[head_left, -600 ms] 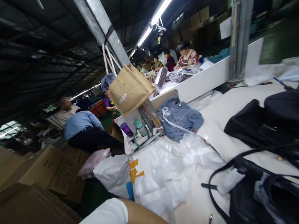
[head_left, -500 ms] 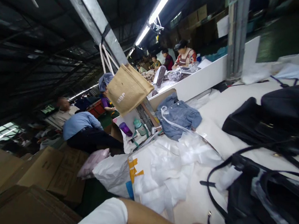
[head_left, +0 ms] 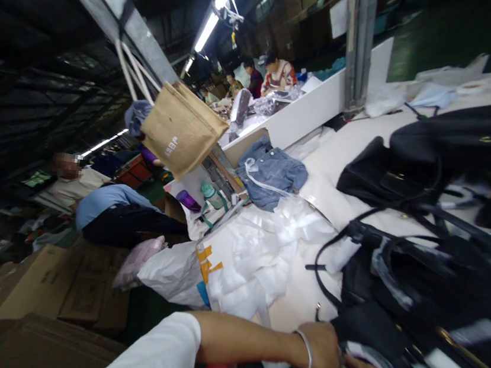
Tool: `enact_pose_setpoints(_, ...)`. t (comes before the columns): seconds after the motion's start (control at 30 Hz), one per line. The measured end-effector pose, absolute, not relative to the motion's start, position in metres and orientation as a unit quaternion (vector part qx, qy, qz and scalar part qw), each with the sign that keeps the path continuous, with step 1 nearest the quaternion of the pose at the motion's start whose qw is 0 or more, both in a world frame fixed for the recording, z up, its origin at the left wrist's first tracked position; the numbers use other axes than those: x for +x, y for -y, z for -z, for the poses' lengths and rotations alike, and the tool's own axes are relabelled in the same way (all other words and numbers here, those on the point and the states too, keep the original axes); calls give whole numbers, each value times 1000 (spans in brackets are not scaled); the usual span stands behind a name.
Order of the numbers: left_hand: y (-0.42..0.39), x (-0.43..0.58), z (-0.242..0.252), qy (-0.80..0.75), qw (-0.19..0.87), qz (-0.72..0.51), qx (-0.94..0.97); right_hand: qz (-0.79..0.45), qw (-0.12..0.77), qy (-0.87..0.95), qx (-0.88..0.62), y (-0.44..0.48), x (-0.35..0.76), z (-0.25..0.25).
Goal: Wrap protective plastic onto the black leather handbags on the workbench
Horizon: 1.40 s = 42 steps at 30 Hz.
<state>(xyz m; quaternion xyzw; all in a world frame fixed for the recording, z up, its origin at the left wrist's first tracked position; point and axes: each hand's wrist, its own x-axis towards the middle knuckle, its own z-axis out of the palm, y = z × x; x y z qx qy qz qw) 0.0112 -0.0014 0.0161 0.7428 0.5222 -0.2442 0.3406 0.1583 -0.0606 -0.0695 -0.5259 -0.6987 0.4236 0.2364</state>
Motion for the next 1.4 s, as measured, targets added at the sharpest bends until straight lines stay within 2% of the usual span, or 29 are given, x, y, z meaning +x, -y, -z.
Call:
enact_pose_setpoints(0.17, 5, 11, -20, -589, 337, 209, 704, -433, 193, 678, -561, 58, 145, 15)
enact_pose_setpoints(0.33, 0, 18, -10, -607, 347, 216, 682, -467, 208, 644, -570, 55, 150, 17)
enact_pose_setpoints(0.5, -7, 23, -19, -599, 334, 218, 695, -469, 244, 625, -573, 71, 159, 10)
enact_pose_setpoints(0.6, -7, 20, -32, -580, 316, 203, 723, -410, 257, 649, -587, 84, 170, -4)
enact_pose_setpoints(0.73, 5, 9, -59, -545, 277, 132, 780, -326, 216, 682, -618, 103, 176, -16)
enact_pose_setpoints(0.83, 26, -4, -77, -455, 238, 51, 857, -296, 189, 678, -646, 111, 170, -16)
enact_pose_setpoints(0.93, 49, -15, -84, -380, 227, 62, 895, -284, 192, 660, -668, 114, 162, -13)
enact_pose_setpoints(1.1, 61, -20, -74, -417, 244, 89, 871, -281, 191, 642, -687, 117, 153, -12)
enact_pose_setpoints(1.4, 54, -12, -45, -495, 344, 71, 795, -286, 197, 637, -689, 118, 154, -4)
